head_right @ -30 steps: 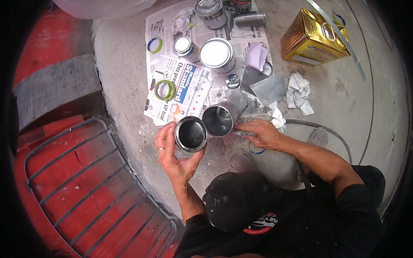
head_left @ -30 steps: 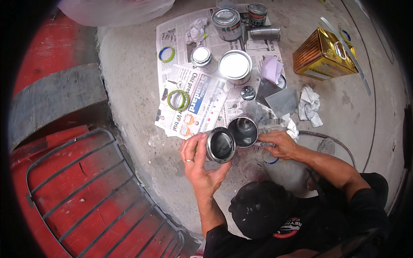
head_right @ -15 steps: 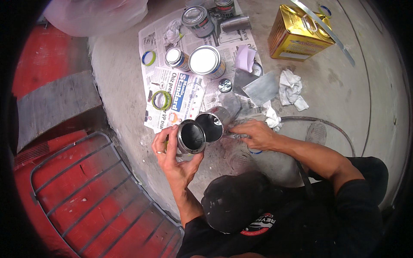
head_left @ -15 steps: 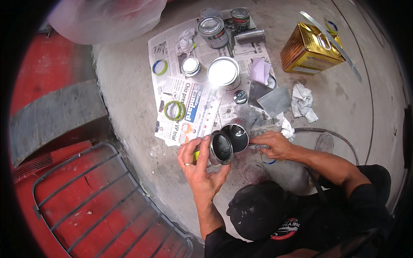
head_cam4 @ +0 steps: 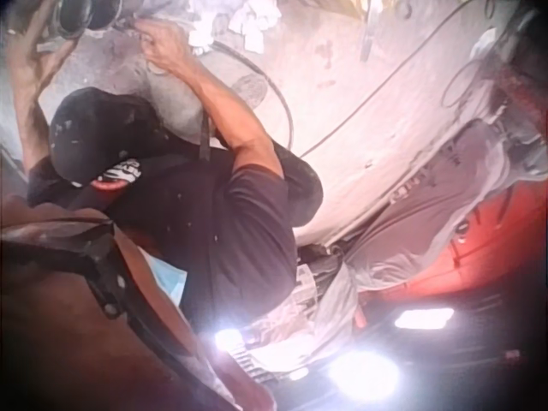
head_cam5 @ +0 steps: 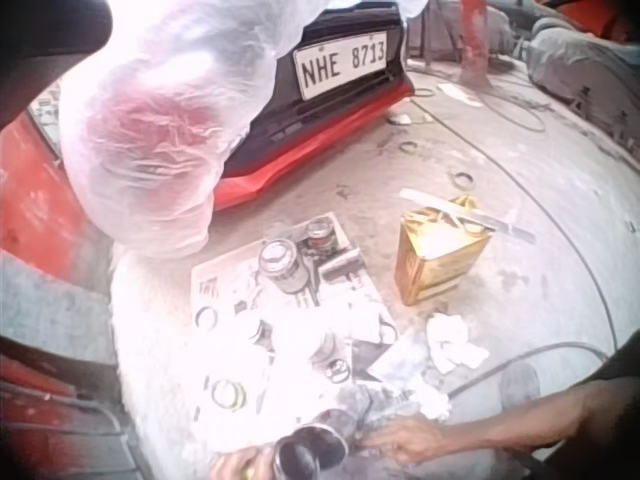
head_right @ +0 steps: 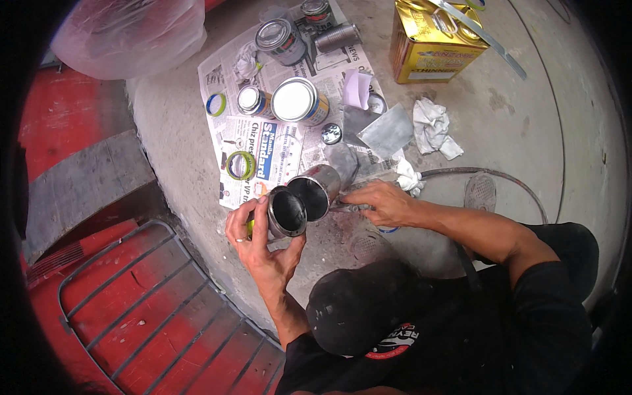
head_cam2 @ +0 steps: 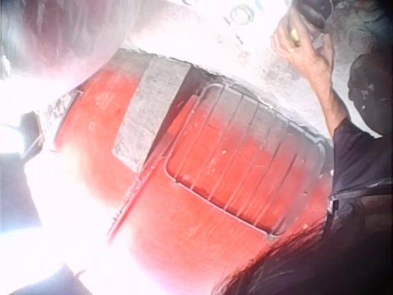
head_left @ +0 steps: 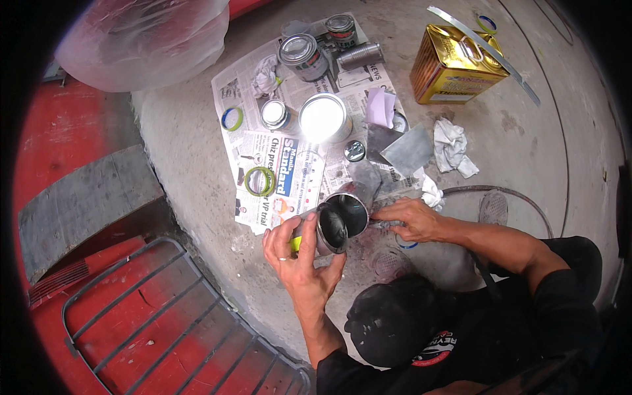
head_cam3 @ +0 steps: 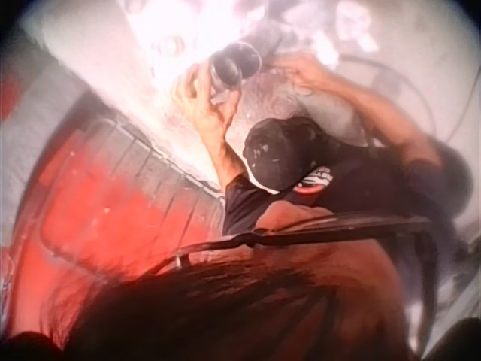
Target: The person wipes a metal stirring stick with a cloth, opens paint cans, pours liquids from several cans into a mixing container, and fills the cup of a spray gun.
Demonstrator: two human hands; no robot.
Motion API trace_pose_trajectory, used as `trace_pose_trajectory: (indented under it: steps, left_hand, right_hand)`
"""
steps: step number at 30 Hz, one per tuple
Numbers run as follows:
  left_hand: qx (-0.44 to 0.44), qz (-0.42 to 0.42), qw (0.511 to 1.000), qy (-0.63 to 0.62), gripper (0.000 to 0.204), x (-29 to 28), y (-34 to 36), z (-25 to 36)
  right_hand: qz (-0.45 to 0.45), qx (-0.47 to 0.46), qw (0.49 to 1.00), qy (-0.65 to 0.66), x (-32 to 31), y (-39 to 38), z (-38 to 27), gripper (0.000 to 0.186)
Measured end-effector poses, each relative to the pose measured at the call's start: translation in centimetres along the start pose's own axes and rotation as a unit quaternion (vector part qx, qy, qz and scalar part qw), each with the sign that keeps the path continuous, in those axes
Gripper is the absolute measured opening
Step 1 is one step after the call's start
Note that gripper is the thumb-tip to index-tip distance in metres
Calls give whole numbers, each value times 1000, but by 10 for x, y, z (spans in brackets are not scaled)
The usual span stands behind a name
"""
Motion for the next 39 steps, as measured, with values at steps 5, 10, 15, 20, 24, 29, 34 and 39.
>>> trace_pose_trajectory:
  steps: [5, 10, 15, 20, 24, 29, 34, 39]
  left_hand:
    - [7, -8, 1000, 12, 77, -2, 6, 6]
    - [20, -13, 999, 28, 78, -2, 11, 10]
    - [31, -13, 999, 33, 77, -2, 14, 11]
    - [29, -16, 999, 19, 79, -3, 17, 12]
    - [35, -16, 999, 21, 77, -3, 18, 13]
    - [41, -12, 999, 26, 77, -2, 19, 14]
    - [40, -15, 999, 30, 78, -1, 19, 15]
    - [20, -1, 1000, 17, 78, 3, 17, 10]
  right_hand:
    - [3, -1, 1000, 7, 0, 1, -3, 52]
    - [5, 2, 1000, 2, 0, 1, -2, 51]
    - [10, -2, 1000, 4, -1, 1, -1, 53]
    - [7, -5, 1000, 4, 0, 2, -3, 53]
    - [8, -2, 1000, 4, -1, 2, -3, 52]
    - [13, -2, 1000, 11, -1, 1, -1, 52]
    - [17, -8, 1000, 10, 0, 1, 1, 52]
    - [21, -10, 1000, 13, 0, 0, 2, 52]
Point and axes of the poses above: each hand's wrist, its own y-axis towards the middle knuckle, its own x-axis out of the palm, z = x × y, the point moved 5 cm from there along y, towards the middle knuckle, and after that the axes turned 3 degrees about y, right-handed, at the moved point
